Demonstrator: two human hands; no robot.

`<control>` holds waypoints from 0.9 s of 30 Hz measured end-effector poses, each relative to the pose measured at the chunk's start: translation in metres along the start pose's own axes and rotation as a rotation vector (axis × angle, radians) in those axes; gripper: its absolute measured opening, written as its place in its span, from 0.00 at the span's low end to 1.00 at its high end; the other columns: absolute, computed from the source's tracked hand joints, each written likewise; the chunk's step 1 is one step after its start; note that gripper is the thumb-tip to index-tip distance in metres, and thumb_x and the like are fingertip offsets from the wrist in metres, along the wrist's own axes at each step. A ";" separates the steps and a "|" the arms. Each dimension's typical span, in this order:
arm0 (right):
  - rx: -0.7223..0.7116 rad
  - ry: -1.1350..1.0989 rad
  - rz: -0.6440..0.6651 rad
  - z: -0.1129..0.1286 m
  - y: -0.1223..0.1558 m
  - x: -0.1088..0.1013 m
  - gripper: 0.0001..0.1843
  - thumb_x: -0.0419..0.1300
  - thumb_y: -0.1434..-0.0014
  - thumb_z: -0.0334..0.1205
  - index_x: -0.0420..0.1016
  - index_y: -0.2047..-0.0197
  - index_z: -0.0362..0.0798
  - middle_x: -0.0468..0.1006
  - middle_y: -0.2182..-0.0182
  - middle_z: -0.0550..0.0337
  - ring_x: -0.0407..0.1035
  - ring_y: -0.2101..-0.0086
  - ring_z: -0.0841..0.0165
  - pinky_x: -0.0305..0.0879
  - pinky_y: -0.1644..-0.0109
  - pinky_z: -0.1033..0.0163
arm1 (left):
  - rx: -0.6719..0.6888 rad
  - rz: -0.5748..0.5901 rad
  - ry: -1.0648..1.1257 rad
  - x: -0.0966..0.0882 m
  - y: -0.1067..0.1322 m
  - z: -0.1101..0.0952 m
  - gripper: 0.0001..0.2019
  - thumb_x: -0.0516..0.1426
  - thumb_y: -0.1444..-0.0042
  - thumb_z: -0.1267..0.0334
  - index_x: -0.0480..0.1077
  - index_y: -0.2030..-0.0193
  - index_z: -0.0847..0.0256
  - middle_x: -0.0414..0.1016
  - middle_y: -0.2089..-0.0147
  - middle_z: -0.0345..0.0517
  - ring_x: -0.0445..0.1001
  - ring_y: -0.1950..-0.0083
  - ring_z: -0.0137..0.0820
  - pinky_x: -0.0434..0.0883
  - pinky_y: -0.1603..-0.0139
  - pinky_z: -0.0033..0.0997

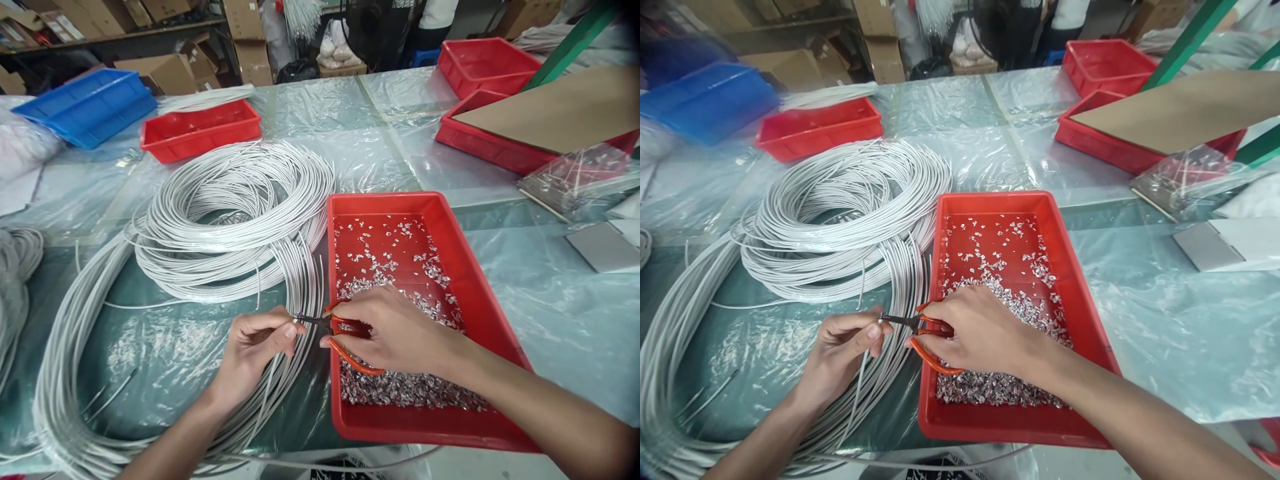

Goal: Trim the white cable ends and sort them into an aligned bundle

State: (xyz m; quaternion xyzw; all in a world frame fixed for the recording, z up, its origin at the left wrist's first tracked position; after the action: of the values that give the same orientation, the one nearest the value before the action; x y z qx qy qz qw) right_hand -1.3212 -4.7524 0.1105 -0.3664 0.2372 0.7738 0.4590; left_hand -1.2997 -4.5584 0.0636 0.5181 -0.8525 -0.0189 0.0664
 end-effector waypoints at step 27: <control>0.065 -0.174 0.005 0.000 -0.003 0.006 0.19 0.57 0.41 0.38 0.62 0.81 0.46 0.51 0.84 0.69 0.44 0.79 0.75 0.42 0.77 0.66 | -0.072 -0.013 0.059 0.000 -0.002 0.000 0.10 0.60 0.41 0.58 0.79 0.66 0.61 0.71 0.78 0.41 0.66 0.74 0.27 0.62 0.67 0.28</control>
State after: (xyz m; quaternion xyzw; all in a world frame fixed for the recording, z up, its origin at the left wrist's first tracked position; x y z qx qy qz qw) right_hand -1.3208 -4.7477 0.1058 -0.2822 0.2223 0.7958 0.4875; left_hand -1.2976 -4.5593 0.0633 0.5214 -0.8455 -0.0347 0.1099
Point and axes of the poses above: each hand's wrist, its own y-axis away from the middle knuckle, its own x-axis out of the palm, z = x × y, the point moved 4 cm from there along -y, towards the middle knuckle
